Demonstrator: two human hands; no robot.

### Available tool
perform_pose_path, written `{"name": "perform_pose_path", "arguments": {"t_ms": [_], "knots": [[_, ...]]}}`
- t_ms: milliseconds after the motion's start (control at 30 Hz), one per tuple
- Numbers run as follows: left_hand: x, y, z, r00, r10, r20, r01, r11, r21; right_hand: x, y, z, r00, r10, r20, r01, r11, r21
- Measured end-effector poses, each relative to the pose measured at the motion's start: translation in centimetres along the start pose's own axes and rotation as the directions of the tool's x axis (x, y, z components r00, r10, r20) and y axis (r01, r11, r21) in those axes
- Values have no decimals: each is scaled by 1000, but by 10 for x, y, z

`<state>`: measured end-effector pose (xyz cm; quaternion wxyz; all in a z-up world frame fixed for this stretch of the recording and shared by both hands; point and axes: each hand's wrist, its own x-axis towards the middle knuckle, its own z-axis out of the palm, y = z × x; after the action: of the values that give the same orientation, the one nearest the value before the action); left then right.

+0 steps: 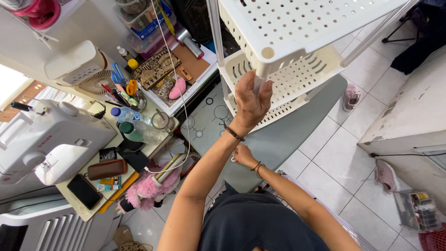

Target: The person assembles a white plastic storage rack by inserting small plastic connectors into slots on the basket sides and attaching clear vertical support rods. The person repeatedly inserts and removes connectors while aligning the baskets and rods on a table.

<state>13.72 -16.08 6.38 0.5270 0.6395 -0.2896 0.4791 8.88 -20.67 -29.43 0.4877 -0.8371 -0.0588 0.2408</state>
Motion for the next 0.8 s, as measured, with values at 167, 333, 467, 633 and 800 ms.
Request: {"name": "perform_pose_path", "arguments": {"t_ms": [167,333,467,633,800], "knots": [[-9,-8,-8,1000,-5,7,5,997,83,19,12,14,991,-42,-125,20,984,-176],[-13,-24,-13,997,-78,-16,78,997,-28,16,8,20,961,-185,-205,116,945,-307],[-24,-29,-17,997,-76,-12,74,994,-85,-2,-12,1,921,-328,-210,259,919,-297],[-29,-27,-22,997,-73,-9,72,991,-113,-71,-130,-95,933,-272,237,281,960,-3],[-24,-15,-23,984,-174,-29,170,981,-91,-225,-289,-214,650,-760,23,756,643,-121]]}}
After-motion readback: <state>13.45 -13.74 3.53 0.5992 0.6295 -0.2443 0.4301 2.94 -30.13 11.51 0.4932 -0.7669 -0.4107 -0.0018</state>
